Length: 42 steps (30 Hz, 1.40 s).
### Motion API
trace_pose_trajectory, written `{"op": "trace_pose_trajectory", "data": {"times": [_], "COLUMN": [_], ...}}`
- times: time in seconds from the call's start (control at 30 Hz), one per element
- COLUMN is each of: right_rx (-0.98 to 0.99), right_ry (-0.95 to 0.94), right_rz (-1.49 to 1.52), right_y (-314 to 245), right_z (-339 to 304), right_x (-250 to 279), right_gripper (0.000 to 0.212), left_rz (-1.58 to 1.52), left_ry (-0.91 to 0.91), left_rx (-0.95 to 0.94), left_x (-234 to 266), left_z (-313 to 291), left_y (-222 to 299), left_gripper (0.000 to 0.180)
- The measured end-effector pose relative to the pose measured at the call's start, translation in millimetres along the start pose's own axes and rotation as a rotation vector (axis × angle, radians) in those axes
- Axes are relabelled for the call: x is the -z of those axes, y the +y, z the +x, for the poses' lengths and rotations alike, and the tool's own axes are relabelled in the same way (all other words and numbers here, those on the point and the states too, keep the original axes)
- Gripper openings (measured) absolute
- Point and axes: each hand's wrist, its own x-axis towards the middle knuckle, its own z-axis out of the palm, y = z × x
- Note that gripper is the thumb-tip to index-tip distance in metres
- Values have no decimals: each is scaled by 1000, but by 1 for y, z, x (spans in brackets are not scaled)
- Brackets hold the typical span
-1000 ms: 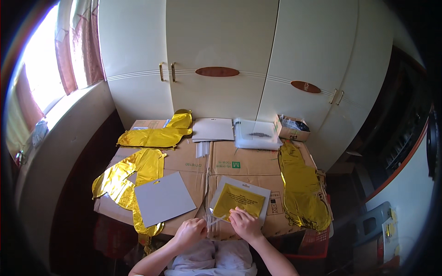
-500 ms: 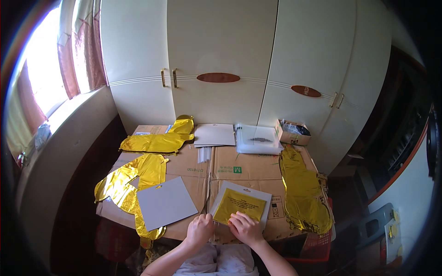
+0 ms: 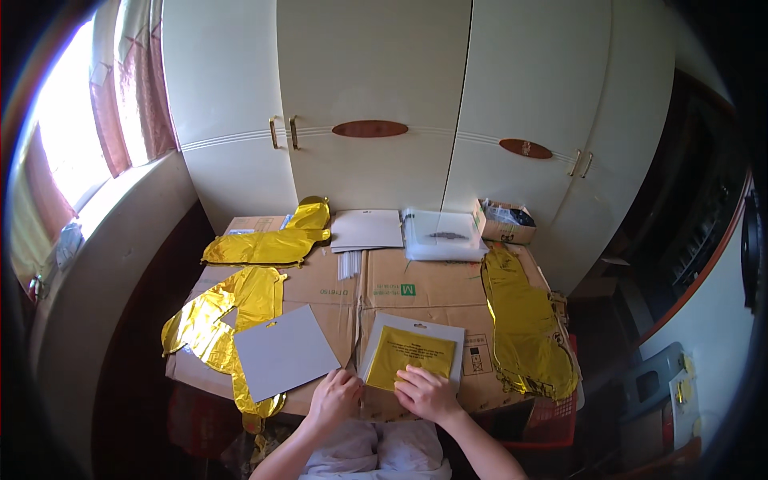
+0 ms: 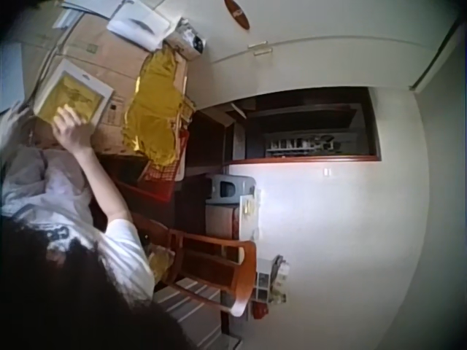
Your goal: Manually wrapping items in gold foil and placing them onto cardboard backing for assembly.
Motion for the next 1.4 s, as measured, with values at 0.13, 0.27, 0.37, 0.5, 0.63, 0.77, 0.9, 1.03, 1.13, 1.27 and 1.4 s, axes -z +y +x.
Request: {"op": "trace_pose_trajectory", "data": {"times": [0.13, 0.27, 0.37, 0.5, 0.63, 0.77, 0.9, 1.03, 1.13, 1.27, 1.4], "right_rx": [33, 57, 78, 95, 151, 46, -24, -54, -93, -156, -190], "right_ry": [-49, -94, -121, -177, -118, -92, -135, -189, -203, -239, -284], "right_rz": [42, 57, 102, 140, -28, 140, 138, 105, 123, 159, 178], "right_y": [6, 11, 18, 20, -3, -41, -68, -76, -78, -79, -81], "right_z": [-1, -6, -12, -20, -14, -17, -8, -3, -9, -11, -8], "right_x": [2, 7, 10, 20, 46, 38, 16, 6, 0, -5, -2], "right_gripper": [12, 14, 14, 16, 17, 11, 13, 12, 10, 9, 10], "left_rz": [-21, 36, 32, -27, -107, -153, -481, -1119, -1422, -1465, -1063], "left_ry": [0, -51, -61, -129, -30, 20, -237, -305, -248, -217, -259], "left_rx": [-88, -130, -183, -203, -218, -90, 507, 866, 920, 893, 757], "left_x": [-5, -8, -10, 0, 12, 13, 13, -8, -28, -35, -10], "left_z": [-2, 2, -2, -12, -23, -39, -74, -86, -89, -94, -88], "left_y": [-5, -2, 5, 19, 22, 14, 22, 29, 28, 29, 36], "left_gripper": [7, 7, 9, 10, 10, 8, 17, 26, 27, 27, 21]}}
